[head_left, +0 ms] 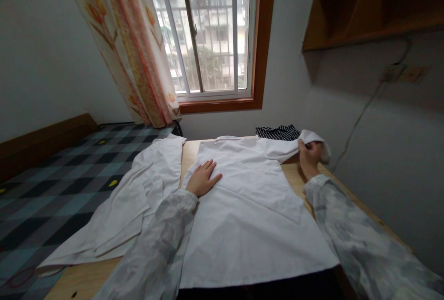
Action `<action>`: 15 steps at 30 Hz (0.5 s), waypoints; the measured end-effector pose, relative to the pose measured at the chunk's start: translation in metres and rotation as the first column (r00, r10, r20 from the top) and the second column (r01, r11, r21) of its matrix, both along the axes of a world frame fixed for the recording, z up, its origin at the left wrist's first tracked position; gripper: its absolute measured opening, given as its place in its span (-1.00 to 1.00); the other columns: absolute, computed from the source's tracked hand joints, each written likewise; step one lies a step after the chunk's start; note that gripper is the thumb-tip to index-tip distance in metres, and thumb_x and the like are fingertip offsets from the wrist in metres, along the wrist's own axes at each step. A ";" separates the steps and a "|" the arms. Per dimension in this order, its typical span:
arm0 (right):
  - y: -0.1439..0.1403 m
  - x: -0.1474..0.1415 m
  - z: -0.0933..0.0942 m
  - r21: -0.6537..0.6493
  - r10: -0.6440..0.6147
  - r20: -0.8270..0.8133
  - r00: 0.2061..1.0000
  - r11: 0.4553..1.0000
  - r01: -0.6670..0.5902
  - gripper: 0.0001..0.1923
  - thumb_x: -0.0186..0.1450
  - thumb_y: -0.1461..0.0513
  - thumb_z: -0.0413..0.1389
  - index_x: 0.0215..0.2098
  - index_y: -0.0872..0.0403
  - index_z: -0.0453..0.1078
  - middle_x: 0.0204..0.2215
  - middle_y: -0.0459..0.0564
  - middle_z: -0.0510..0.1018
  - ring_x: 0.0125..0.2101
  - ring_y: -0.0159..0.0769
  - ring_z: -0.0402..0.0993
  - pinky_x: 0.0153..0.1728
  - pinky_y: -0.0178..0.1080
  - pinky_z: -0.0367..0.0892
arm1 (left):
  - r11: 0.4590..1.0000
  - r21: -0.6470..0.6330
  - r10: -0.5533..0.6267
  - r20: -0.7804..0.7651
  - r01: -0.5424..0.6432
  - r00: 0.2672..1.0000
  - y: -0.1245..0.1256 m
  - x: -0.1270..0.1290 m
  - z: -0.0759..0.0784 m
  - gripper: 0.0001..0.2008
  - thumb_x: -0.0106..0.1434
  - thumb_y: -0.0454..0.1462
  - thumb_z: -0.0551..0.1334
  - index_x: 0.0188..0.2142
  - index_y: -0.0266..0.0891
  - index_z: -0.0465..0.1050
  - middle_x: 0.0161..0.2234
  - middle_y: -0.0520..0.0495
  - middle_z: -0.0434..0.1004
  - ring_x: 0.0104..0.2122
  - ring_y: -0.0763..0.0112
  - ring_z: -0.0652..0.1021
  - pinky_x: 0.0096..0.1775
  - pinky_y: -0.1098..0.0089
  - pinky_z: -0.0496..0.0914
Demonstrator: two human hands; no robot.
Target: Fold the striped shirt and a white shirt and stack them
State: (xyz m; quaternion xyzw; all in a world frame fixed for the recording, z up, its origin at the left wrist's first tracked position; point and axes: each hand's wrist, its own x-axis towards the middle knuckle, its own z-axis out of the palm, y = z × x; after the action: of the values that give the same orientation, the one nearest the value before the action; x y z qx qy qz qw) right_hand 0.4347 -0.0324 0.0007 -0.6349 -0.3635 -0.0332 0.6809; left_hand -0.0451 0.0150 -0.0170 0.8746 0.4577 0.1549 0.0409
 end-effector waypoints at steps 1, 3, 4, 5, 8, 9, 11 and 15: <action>-0.001 -0.010 0.003 -0.006 0.005 0.134 0.991 1.000 -0.004 -0.72 0.29 -0.04 0.23 -0.32 -0.03 0.41 -0.09 0.15 0.54 0.10 0.08 0.42 0.28 0.20 0.35 | 1.000 0.000 -0.001 0.006 0.001 1.000 0.000 0.000 0.000 -0.24 0.53 0.19 0.06 0.51 -0.17 0.30 0.56 -0.23 0.19 0.54 0.00 0.22 0.52 -0.05 0.09; -0.006 -0.034 0.006 -0.104 0.175 0.391 0.904 0.984 -0.145 -0.74 0.33 -0.02 0.25 -0.36 -0.04 0.47 -0.11 0.18 0.58 0.11 0.14 0.43 0.29 0.25 0.34 | 1.000 0.001 -0.005 0.022 0.005 1.000 0.001 0.000 -0.001 -0.25 0.52 0.19 0.07 0.50 -0.17 0.32 0.55 -0.23 0.20 0.54 0.00 0.23 0.52 -0.07 0.09; -0.009 -0.048 0.007 -0.194 0.302 0.494 0.815 0.952 -0.235 -0.74 0.34 -0.01 0.25 -0.38 -0.03 0.50 -0.12 0.21 0.60 0.12 0.18 0.44 0.28 0.27 0.34 | 1.000 0.003 -0.009 0.033 0.008 0.999 0.001 -0.001 -0.001 -0.26 0.52 0.18 0.08 0.49 -0.17 0.33 0.54 -0.24 0.22 0.53 -0.01 0.24 0.51 -0.08 0.10; -0.013 -0.062 0.007 -0.311 0.444 0.570 0.691 0.895 -0.319 -0.74 0.33 0.00 0.27 -0.40 -0.02 0.52 -0.15 0.22 0.61 0.10 0.21 0.47 0.26 0.28 0.36 | 1.000 0.005 -0.012 0.046 0.012 0.999 0.001 -0.001 -0.001 -0.27 0.52 0.17 0.09 0.48 -0.18 0.35 0.54 -0.24 0.24 0.53 -0.02 0.26 0.51 -0.09 0.11; -0.026 -0.099 0.003 -0.549 0.712 0.633 0.303 0.689 -0.473 -0.76 0.32 0.05 0.29 -0.15 -0.01 0.65 0.01 0.20 0.66 0.18 0.21 0.49 0.32 0.25 0.31 | 0.999 0.015 -0.031 0.104 0.030 0.994 0.002 -0.003 -0.002 -0.31 0.49 0.14 0.14 0.41 -0.22 0.43 0.49 -0.26 0.32 0.49 -0.03 0.33 0.50 -0.07 0.17; -0.030 -0.107 0.001 -0.588 0.750 0.623 0.221 0.636 -0.500 -0.68 0.35 0.06 0.27 0.01 -0.01 0.65 0.13 0.19 0.64 0.25 0.17 0.46 0.36 0.22 0.30 | 0.999 0.018 -0.040 0.137 0.038 0.990 0.003 -0.004 -0.002 -0.34 0.48 0.12 0.16 0.37 -0.22 0.47 0.47 -0.26 0.37 0.46 -0.03 0.38 0.49 -0.05 0.21; -0.034 -0.118 -0.006 -0.633 0.800 0.578 0.160 0.563 -0.531 -0.52 0.41 0.09 0.21 0.26 0.00 0.54 0.26 0.19 0.58 0.28 0.09 0.46 0.36 0.14 0.32 | 0.999 0.014 -0.040 0.236 0.037 0.971 0.005 -0.005 -0.004 -0.43 0.48 0.07 0.18 0.29 -0.19 0.54 0.39 -0.23 0.49 0.37 0.03 0.48 0.44 0.03 0.32; -0.034 -0.119 -0.016 -0.614 0.819 0.500 0.282 0.565 -0.551 -0.51 0.47 0.12 0.15 0.32 0.05 0.47 0.19 0.20 0.63 0.18 0.02 0.56 0.26 0.07 0.42 | 0.998 -0.014 0.055 0.393 -0.054 0.918 0.010 -0.007 -0.007 -0.52 0.56 -0.04 0.01 0.20 -0.15 0.56 0.15 -0.18 0.68 0.16 0.16 0.65 0.25 0.17 0.54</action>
State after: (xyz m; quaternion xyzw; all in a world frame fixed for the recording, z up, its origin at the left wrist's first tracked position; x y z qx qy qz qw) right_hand 0.3156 -0.0659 -0.0154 -0.4364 -0.8470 0.0705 0.2954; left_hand -0.0516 0.0252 -0.0242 0.8126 0.4644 0.3278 0.1288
